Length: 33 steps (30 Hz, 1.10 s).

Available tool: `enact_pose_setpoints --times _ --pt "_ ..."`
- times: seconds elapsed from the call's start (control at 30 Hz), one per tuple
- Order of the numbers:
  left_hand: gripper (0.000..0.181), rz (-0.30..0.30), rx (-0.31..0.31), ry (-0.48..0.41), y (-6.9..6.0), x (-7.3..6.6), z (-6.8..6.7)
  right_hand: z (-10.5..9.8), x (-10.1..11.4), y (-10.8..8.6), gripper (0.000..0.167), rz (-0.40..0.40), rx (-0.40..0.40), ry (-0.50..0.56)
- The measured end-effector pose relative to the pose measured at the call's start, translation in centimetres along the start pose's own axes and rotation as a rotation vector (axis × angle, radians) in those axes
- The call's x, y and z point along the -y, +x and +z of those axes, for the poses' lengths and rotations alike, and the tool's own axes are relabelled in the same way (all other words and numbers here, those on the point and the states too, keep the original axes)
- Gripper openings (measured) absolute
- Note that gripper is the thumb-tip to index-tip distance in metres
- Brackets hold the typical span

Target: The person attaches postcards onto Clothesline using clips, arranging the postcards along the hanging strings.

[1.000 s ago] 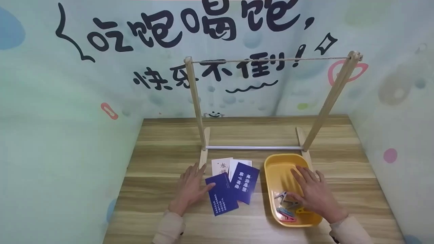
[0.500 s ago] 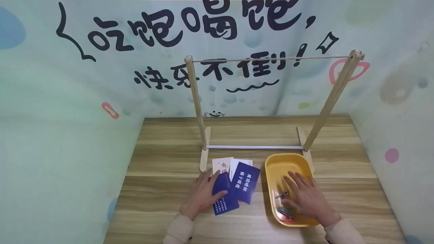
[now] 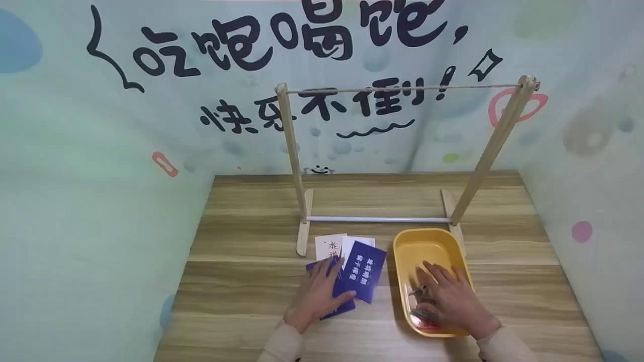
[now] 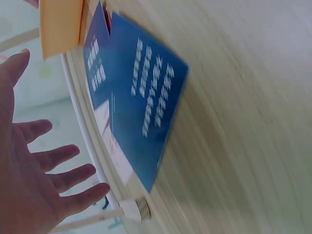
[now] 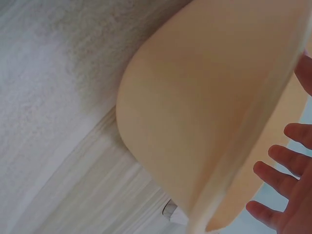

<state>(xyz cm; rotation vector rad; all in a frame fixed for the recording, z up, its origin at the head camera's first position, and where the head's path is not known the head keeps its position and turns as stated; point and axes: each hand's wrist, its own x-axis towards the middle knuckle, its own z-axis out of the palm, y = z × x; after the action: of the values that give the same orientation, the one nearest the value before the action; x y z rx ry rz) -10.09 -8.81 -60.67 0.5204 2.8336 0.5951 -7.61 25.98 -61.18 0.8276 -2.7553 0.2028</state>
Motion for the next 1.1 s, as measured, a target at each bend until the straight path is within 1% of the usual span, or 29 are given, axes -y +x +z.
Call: enact_pose_setpoints --times 0.1,0.27,0.33,0.5,0.7,0.77,0.87,0.9,0.93,1.0,1.1 --pt "0.088 0.012 0.002 -0.021 0.4 -1.1 0.5 0.2 0.0 0.0 0.084 -0.005 0.008 0.012" --pt "0.09 0.04 0.022 -0.073 0.9 -2.9 1.2 0.4 0.1 0.1 0.088 0.011 0.063 0.028" --pt "0.091 0.055 0.031 -0.086 1.1 -3.5 1.6 0.5 0.2 0.2 0.09 0.008 0.07 0.026" --pt "0.094 0.09 0.051 -0.093 1.5 -5.0 3.0 0.7 0.4 0.2 0.09 -0.015 0.063 0.009" --pt "0.098 0.128 0.064 -0.099 1.9 -7.0 4.8 0.7 0.4 0.2 0.084 -0.013 0.096 0.014" --pt "0.099 0.129 0.071 -0.111 1.9 -7.6 5.3 0.8 0.3 0.3 0.081 -0.019 0.089 0.014" --pt "0.1 0.116 0.094 -0.132 2.0 -8.4 5.8 1.0 0.0 0.3 0.078 -0.036 0.065 -0.016" --pt "0.1 0.108 0.106 -0.145 2.0 -8.6 5.9 1.1 -0.1 0.3 0.076 -0.037 0.059 -0.027" --pt "0.101 0.095 0.12 -0.156 2.0 -8.9 6.0 1.1 -0.2 0.3 0.07 -0.037 0.058 -0.035" --pt "0.101 0.072 0.141 -0.179 1.9 -9.2 6.3 1.2 -0.3 0.5 0.065 -0.025 0.079 -0.044" --pt "0.103 0.057 0.157 -0.195 1.6 -9.5 6.8 1.1 -0.2 0.8 0.07 -0.004 0.145 -0.04"
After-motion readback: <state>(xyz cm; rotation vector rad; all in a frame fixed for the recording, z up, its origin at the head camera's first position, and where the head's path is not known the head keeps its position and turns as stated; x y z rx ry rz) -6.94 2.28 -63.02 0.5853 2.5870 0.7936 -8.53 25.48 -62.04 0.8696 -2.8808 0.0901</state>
